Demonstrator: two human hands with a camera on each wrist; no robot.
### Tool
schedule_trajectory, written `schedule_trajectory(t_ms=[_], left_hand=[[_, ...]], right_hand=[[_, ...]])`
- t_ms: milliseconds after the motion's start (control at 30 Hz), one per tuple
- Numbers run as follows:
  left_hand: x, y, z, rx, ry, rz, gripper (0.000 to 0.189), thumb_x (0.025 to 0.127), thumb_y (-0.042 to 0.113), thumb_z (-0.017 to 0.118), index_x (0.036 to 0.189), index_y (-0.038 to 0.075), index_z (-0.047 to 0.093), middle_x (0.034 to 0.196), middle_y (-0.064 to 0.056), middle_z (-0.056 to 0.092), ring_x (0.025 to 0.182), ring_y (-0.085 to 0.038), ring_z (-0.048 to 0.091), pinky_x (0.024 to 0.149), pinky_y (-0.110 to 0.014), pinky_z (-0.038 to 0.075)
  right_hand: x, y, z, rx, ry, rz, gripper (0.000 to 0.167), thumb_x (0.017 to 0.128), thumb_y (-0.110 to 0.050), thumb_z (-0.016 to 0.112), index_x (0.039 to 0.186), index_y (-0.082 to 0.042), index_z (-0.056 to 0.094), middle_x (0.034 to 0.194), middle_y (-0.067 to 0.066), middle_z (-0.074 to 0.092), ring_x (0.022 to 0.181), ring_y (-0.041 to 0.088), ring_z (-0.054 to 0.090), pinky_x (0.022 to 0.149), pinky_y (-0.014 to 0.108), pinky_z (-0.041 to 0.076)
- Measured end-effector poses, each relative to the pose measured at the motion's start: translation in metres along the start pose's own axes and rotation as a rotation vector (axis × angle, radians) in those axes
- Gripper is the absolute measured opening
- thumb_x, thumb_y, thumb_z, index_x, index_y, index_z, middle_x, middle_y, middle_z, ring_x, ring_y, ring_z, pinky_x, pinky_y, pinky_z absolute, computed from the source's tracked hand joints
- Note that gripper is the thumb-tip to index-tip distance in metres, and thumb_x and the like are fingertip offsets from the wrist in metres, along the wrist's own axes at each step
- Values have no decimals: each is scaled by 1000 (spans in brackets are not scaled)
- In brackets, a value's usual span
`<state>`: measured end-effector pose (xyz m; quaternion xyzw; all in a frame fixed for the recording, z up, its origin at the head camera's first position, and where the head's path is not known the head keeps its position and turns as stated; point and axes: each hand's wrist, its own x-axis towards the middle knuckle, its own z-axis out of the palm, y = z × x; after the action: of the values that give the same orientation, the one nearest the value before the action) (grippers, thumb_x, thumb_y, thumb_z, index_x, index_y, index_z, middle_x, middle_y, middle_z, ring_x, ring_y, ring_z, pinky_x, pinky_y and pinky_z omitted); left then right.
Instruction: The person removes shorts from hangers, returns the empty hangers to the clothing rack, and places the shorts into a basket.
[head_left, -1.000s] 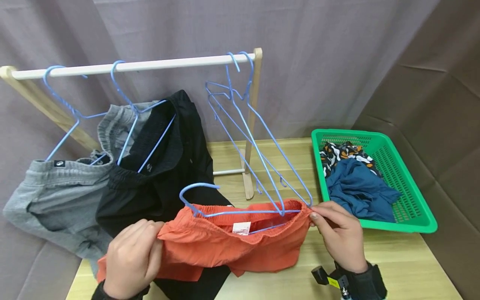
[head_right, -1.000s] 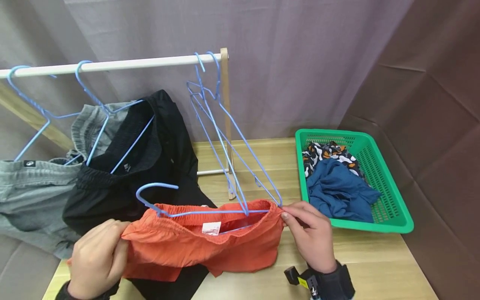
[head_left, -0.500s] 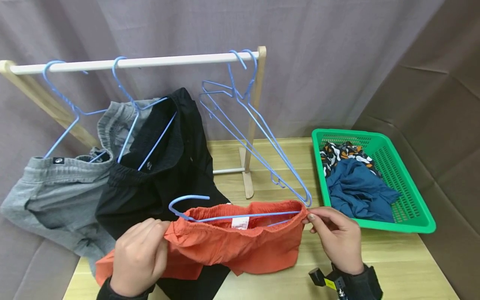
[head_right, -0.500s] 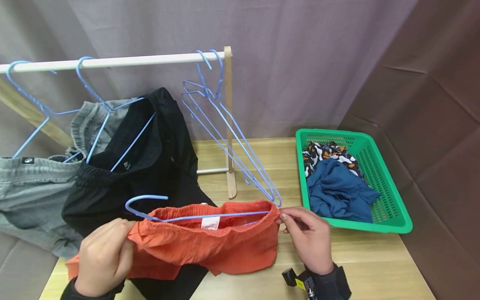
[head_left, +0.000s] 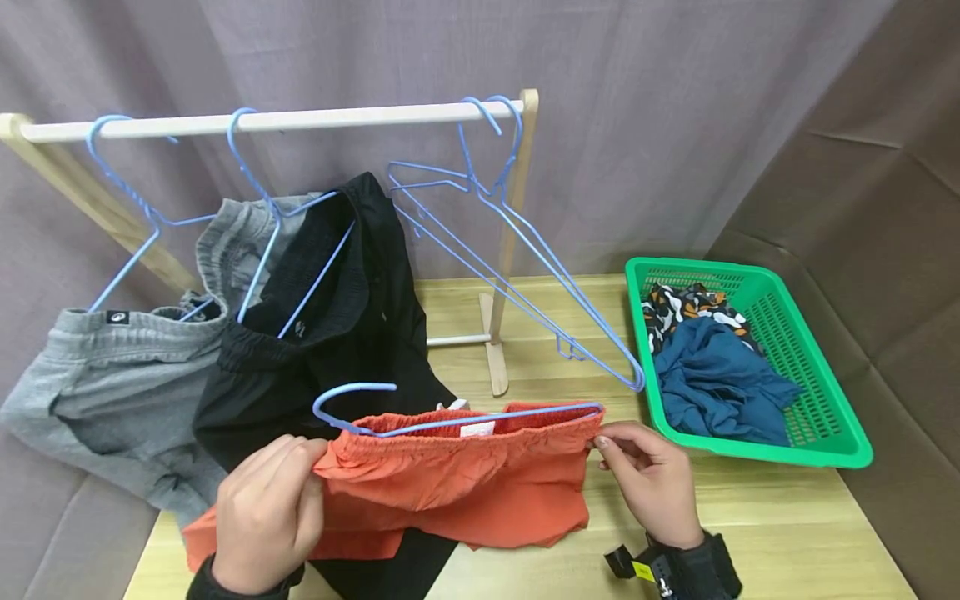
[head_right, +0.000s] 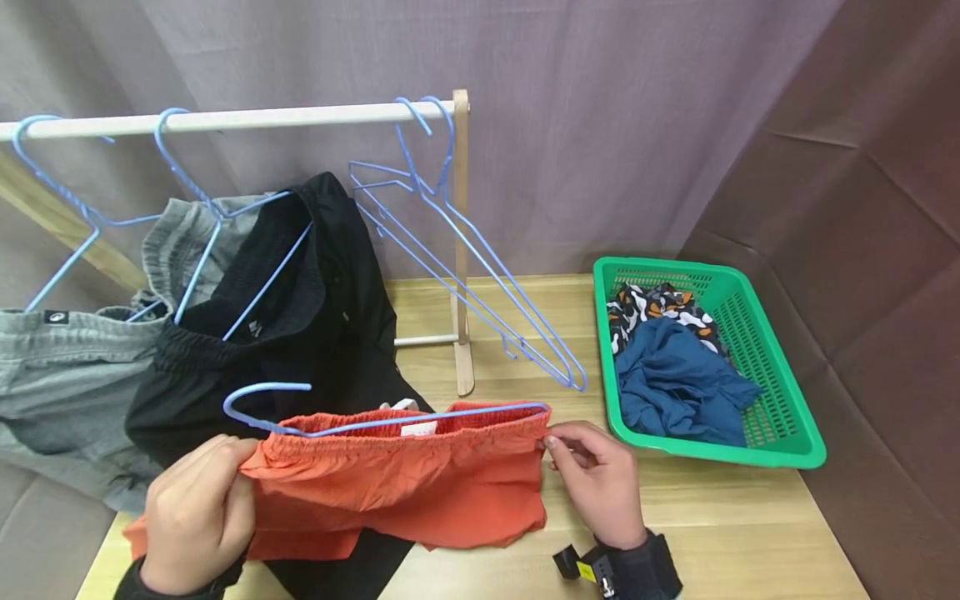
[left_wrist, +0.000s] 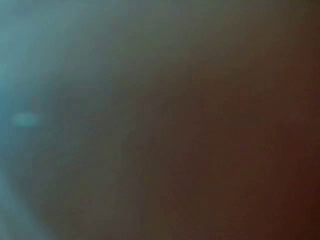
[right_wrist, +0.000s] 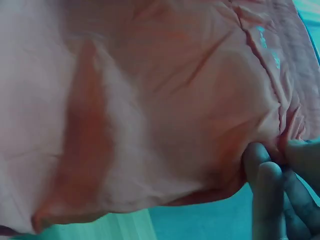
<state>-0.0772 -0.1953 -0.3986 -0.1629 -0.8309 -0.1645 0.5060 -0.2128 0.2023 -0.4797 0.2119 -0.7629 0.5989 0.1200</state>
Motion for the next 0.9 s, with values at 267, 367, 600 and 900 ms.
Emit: schedule_trajectory(t_ms=[267,367,600,900], left_hand=[[4,6,-3,-39,-21,-4,27,87,5,44,89,-1,71,76,-7,66,60,-23,60,59,-42,52],[5,6,-2,-52,-56,3,26,88,6,45,90,1,71,77,-5,67,61,-21,61,60,-42,53],[4,8,0,-34,-158,12,29,97,11,43,94,6,72,82,-2,72,66,-19,66,61,-43,59],[6,18,8,-79,-195,57,33,111,15,41,98,7,70,81,2,67,65,-14,59,60,-37,55]], right_hand=[[-6,7,11,-212,-269,-136,34,90,7,86,107,-23,82,105,-8,78,86,7,72,68,22,59],[-5,4,5,-188,-291,-105,36,93,3,85,119,-21,80,113,-5,78,92,8,73,67,25,59],[-4,-17,-19,74,-183,-86,65,93,27,67,152,5,55,140,5,70,121,13,70,87,22,58],[-7,-29,-7,-77,-156,-327,49,85,27,73,117,-10,79,90,-4,63,78,7,56,68,20,45]])
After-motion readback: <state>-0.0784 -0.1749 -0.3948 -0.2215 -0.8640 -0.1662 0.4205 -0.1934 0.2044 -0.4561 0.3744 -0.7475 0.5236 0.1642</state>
